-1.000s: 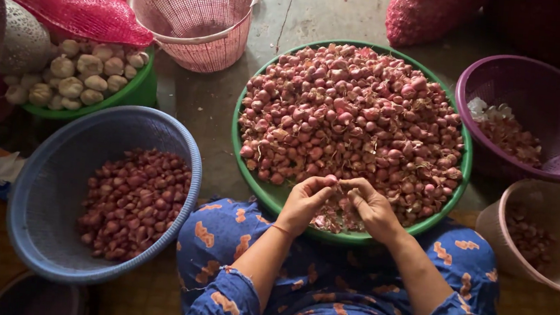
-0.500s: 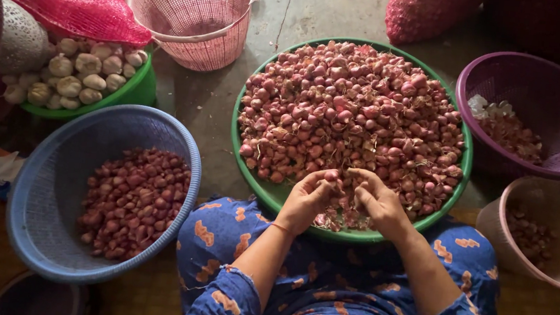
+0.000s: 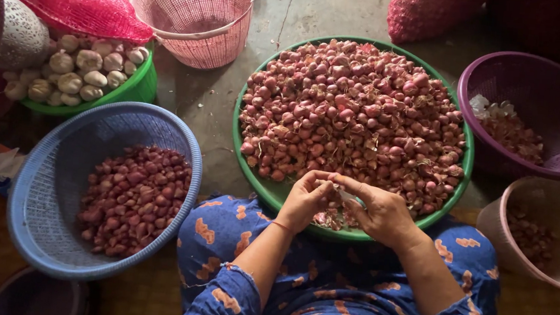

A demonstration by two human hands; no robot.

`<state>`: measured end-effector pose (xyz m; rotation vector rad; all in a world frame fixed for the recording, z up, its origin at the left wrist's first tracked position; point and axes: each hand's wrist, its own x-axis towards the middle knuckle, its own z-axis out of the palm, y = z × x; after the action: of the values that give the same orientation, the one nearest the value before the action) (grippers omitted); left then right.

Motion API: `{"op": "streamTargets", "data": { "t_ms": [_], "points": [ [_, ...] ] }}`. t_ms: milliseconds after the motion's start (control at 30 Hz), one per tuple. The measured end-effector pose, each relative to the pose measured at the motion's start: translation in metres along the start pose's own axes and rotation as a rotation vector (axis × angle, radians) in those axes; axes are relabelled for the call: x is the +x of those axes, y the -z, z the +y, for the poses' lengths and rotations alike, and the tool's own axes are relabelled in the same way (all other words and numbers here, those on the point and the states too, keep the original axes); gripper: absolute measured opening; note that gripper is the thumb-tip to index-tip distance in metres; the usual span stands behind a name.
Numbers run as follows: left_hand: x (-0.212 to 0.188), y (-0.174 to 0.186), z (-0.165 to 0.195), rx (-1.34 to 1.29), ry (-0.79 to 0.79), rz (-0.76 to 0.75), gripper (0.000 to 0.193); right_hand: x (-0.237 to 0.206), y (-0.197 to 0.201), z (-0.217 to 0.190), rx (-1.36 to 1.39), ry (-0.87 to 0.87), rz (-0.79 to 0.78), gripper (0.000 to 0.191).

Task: The person sits on the floor in front of a large green tray of shallots, peeling off the dry outer skins and roots from each shallot by hand. Peeled shallots are placed into a blue basket beside them, while skins and trimmings collect on the tray and in a separate bowl.

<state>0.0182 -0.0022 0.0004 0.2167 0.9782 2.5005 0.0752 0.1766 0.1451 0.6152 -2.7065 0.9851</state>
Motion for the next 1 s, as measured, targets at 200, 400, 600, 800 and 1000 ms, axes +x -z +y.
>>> {"op": "streamTargets", "data": {
  "t_ms": [200,400,600,800,1000],
  "points": [
    [-0.002,-0.008,0.003,0.064,-0.014,0.013,0.028,-0.001,-0.005,0.003,0.019,0.048,0.027,0.039],
    [-0.002,-0.010,0.005,0.081,0.000,-0.002,0.023,-0.003,-0.011,0.015,-0.011,0.005,0.012,0.033],
    [0.000,-0.014,0.008,0.185,-0.102,0.007,0.022,-0.011,-0.040,0.041,0.539,-0.373,-0.029,0.030],
    [0.000,-0.009,0.006,0.288,-0.139,0.015,0.023,-0.017,-0.055,0.059,0.721,-0.363,-0.004,0.028],
    [0.000,-0.013,-0.001,0.043,-0.114,0.009,0.023,-0.017,-0.060,0.041,0.513,-0.046,0.194,0.026]
  ]
}}
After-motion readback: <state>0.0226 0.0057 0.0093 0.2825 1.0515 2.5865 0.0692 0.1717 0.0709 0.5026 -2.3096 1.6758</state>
